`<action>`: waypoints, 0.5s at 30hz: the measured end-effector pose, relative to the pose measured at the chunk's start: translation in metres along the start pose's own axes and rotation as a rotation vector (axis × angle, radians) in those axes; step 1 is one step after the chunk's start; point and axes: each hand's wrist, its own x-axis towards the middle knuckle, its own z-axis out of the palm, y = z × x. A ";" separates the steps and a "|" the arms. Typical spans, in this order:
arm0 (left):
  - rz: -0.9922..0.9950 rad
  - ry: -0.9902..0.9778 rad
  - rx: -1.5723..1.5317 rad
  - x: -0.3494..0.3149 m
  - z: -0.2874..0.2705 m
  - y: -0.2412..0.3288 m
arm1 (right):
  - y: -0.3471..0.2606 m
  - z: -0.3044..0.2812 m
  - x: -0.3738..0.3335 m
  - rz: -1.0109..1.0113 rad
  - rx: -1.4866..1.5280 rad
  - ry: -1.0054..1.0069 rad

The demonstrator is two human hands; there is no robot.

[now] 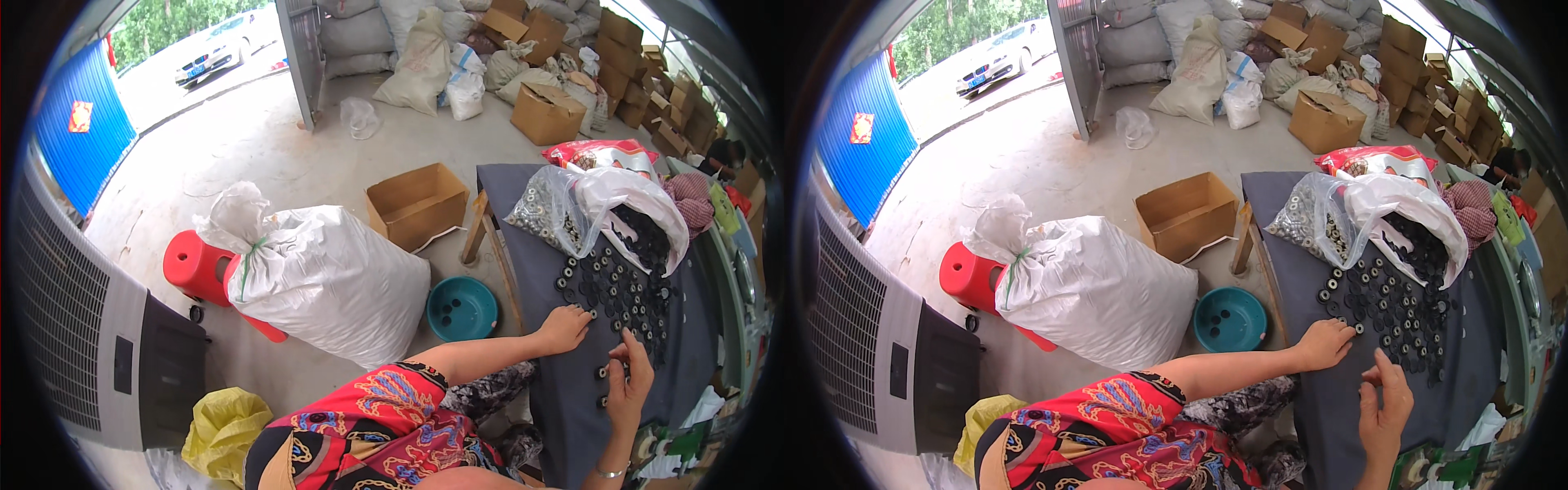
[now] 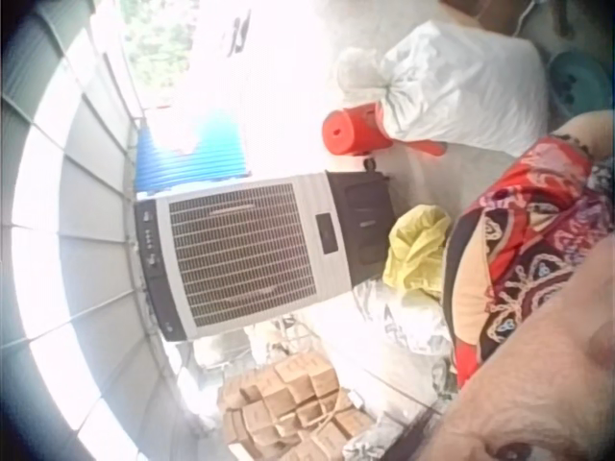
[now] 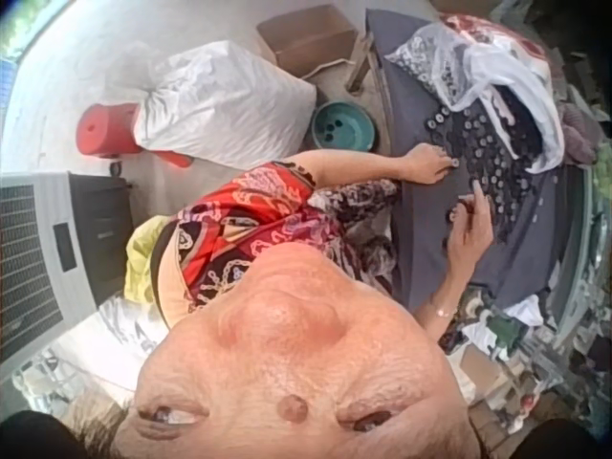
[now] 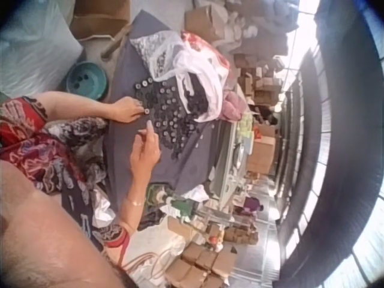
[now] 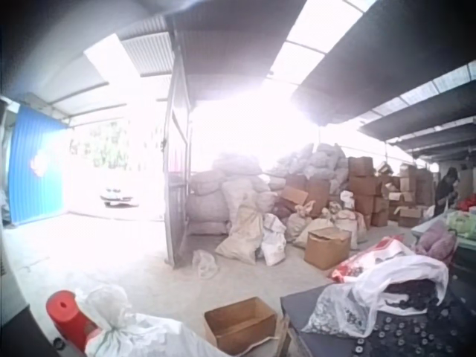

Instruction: The person operates a green manual punching machine to process small black circular objects. They repeatedly pick up the objects, place them under the machine's die, and pull a lever to activate the press. The processed items are then moved aside on the table.

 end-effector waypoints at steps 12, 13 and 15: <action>0.026 0.015 0.072 0.001 0.005 -0.004 | 0.120 -0.052 -0.133 0.465 -0.054 0.392; 0.030 0.025 0.077 0.001 0.005 -0.003 | 0.132 -0.055 -0.145 0.514 -0.054 0.425; 0.006 0.003 0.076 0.002 0.005 0.002 | 0.159 -0.068 -0.177 0.596 -0.083 0.424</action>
